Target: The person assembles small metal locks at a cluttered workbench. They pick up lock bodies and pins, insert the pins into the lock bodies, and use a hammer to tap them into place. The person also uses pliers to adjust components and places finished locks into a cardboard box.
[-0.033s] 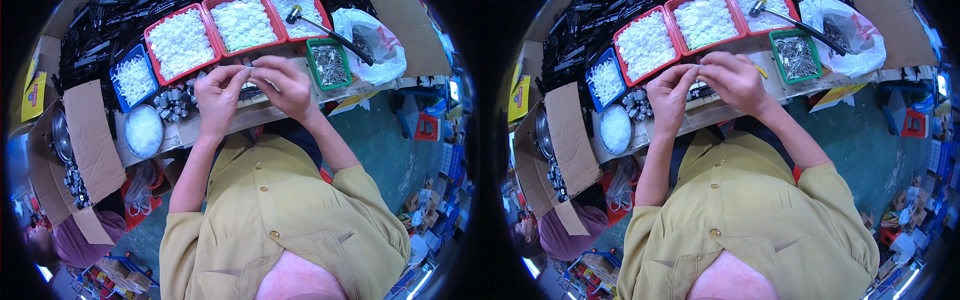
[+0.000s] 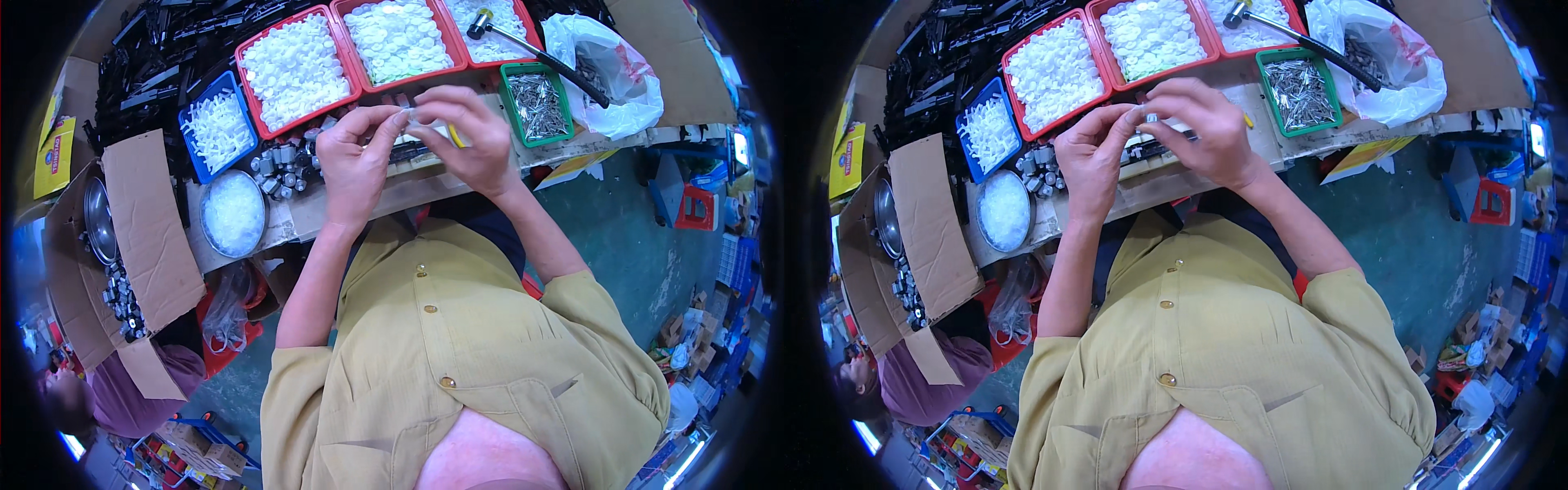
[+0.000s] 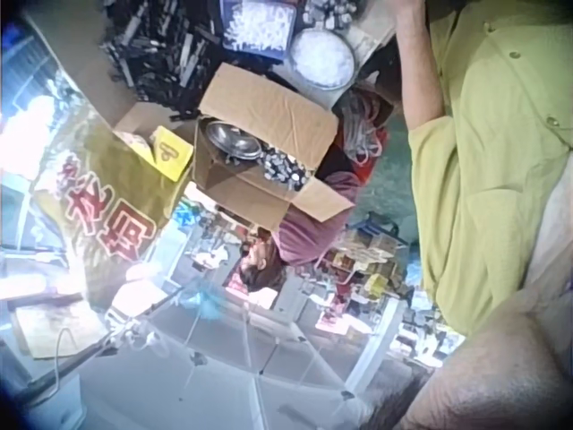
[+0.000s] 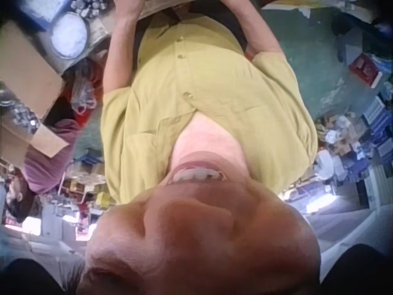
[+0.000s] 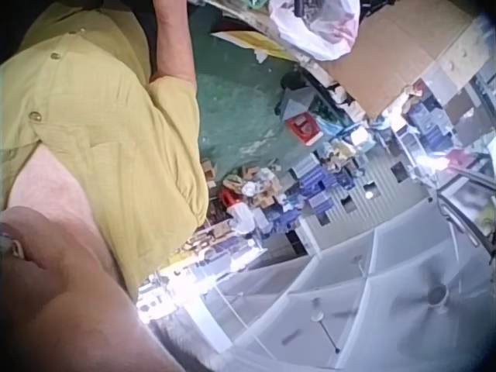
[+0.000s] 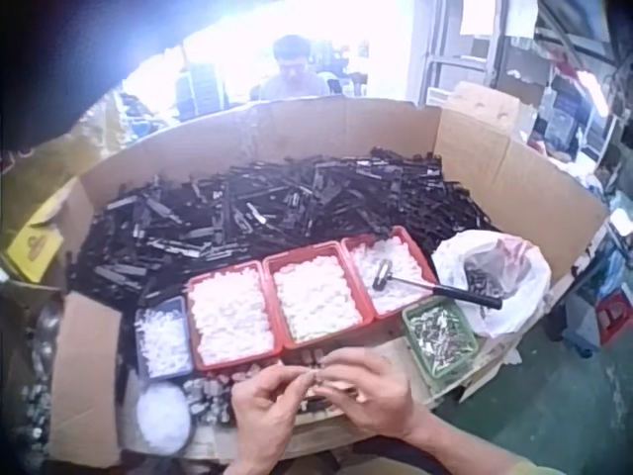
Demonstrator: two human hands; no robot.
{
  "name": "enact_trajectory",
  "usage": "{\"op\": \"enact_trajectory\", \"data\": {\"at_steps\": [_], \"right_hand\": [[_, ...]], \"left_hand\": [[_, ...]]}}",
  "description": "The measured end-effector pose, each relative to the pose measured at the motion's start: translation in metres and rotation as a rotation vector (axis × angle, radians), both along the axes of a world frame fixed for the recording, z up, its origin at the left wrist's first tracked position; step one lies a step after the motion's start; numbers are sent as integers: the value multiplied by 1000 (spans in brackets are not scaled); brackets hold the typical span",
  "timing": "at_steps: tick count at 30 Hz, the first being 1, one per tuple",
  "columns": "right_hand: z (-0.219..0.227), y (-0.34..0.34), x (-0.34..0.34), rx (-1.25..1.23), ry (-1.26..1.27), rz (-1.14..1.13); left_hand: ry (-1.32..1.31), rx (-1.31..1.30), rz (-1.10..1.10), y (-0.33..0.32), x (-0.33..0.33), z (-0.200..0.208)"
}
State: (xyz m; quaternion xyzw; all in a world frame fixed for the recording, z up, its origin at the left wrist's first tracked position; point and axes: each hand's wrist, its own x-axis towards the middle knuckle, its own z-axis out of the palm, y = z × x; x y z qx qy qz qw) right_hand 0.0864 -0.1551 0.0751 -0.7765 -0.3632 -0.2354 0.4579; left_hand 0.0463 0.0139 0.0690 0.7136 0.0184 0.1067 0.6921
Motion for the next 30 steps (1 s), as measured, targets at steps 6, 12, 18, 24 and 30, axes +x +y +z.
{"op": "enact_trajectory", "data": {"at_steps": [6,12,18,24,30], "right_hand": [[1,3,2,154,413,101],[8,1,-1,-18,216,87],[-3,-1,-6,-32,193,155],[-29,-3,-2,-194,110,172],[-48,-1,-4,-286,103,181]], "left_hand": [[-208,151,57,2,-3,2],[-205,182,-19,10,-9,2],[-245,365,-53,17,-12,-11],[-326,700,72,20,-32,-10],[-467,1038,55,18,-55,-43]]}}
